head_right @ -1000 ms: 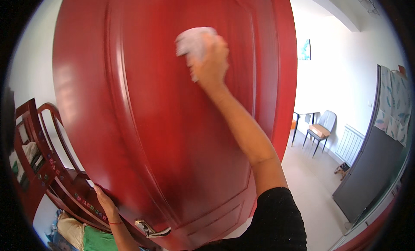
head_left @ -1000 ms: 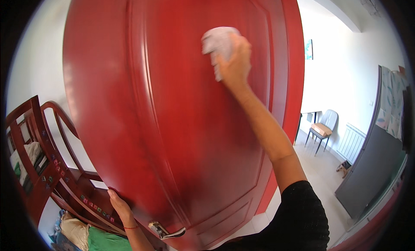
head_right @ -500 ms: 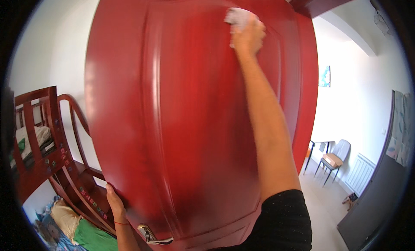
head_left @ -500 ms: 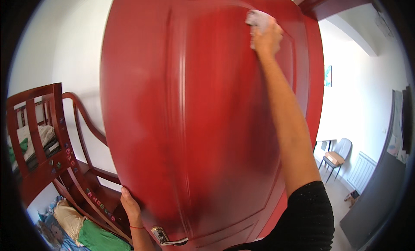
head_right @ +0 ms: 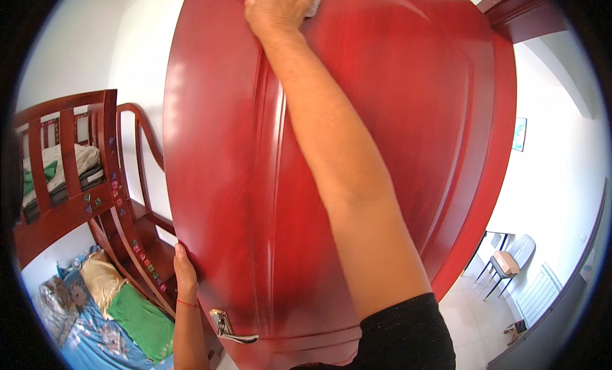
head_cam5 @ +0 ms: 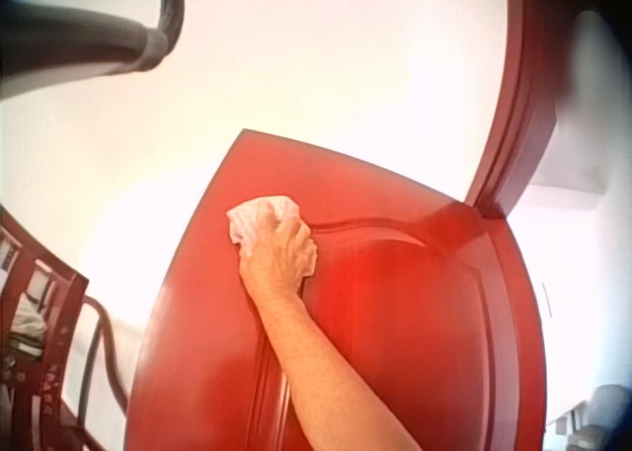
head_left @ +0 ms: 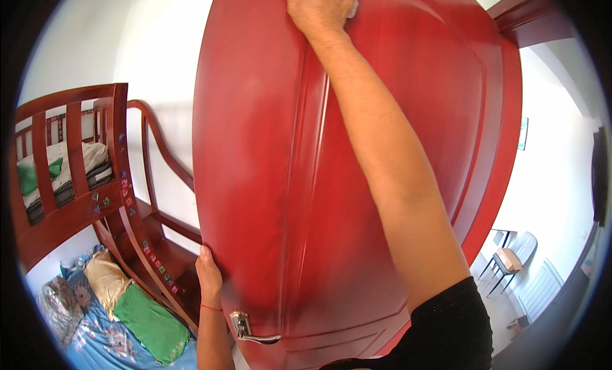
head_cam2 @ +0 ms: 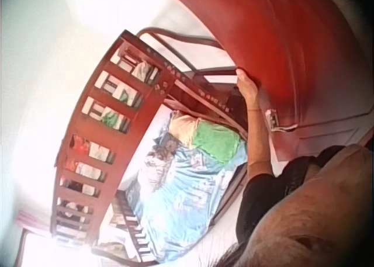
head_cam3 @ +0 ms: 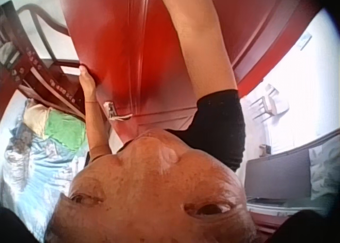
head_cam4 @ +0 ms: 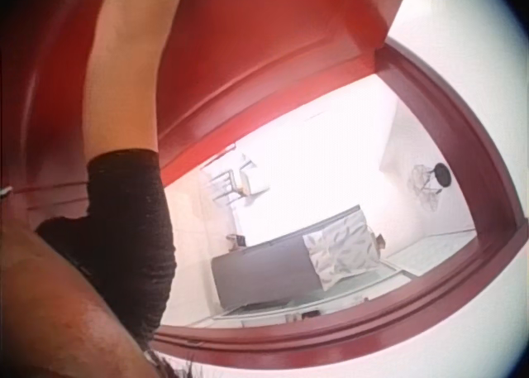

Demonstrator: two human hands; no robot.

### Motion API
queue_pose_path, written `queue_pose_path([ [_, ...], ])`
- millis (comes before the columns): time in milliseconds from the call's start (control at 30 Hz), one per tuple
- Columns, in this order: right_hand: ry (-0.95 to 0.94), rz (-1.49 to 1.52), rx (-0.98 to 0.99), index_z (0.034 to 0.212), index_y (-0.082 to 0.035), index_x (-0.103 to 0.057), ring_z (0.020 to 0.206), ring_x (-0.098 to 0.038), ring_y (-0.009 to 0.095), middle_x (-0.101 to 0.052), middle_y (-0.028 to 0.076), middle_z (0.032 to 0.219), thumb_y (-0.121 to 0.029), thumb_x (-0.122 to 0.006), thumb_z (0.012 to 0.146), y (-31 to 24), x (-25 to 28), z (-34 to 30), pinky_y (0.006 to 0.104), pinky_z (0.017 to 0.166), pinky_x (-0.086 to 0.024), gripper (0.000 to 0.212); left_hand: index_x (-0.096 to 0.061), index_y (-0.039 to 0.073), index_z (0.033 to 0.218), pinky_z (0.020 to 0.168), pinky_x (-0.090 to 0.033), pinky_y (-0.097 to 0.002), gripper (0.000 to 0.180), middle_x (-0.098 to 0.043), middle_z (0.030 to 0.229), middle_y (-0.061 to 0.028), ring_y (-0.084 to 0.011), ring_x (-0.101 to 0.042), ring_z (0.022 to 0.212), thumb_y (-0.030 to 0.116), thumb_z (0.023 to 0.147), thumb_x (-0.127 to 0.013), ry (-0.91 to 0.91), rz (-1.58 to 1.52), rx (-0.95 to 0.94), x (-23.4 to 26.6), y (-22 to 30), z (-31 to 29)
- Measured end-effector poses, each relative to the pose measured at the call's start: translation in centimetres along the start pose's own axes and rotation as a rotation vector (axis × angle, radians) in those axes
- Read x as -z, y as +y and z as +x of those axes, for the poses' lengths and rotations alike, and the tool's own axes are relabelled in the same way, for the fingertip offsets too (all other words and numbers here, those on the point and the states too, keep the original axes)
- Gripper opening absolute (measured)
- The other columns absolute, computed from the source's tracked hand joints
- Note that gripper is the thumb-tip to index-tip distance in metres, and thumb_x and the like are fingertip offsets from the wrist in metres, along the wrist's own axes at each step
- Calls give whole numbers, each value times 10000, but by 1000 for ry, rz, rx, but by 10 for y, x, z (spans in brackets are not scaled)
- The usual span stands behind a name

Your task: The person wipes a red wooden door and its handle with a cloth, moving from top to bottom and around the edges.

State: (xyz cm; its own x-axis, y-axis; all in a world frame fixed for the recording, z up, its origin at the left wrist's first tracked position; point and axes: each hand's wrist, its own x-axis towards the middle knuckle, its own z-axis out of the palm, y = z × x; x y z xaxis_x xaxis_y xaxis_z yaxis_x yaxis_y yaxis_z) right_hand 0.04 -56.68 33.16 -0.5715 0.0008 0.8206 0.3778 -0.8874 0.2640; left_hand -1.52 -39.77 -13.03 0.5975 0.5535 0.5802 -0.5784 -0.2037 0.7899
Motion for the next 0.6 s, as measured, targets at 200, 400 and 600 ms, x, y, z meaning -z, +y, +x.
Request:
queue_pose_path([
  [200, -6, 144, 162, 1172, -126, -509, 1026, -484, 350, -474, 162, 1170, -196, -658, 749, -57, -2, -52, 503, 847, -399, 454, -527, -96, 1169, 938, -388, -330, 675, -568, 1149, -127, -203, -521, 1057, 509, 978, -294, -86, -12, 150, 2, -27, 12],
  [400, -187, 264, 263, 1121, -185, -580, 1068, -446, 359, -450, 180, 1210, -260, -776, 629, -96, 10, -128, 464, 794, -387, 535, -568, -118, 1064, 875, -429, -353, 729, -633, 1034, -171, -228, -572, 986, 536, 964, -261, 14, -11, 61, -12, -18, 24],
  [600, -387, 479, 204, 1101, -214, -540, 1084, -451, 293, -445, 108, 1211, -243, -825, 552, -102, 56, -219, 452, 812, -367, 619, -557, -151, 1049, 885, -406, -382, 755, -626, 1037, -221, -269, -558, 1000, 548, 957, -286, -6, 23, 65, -35, -38, 52],
])
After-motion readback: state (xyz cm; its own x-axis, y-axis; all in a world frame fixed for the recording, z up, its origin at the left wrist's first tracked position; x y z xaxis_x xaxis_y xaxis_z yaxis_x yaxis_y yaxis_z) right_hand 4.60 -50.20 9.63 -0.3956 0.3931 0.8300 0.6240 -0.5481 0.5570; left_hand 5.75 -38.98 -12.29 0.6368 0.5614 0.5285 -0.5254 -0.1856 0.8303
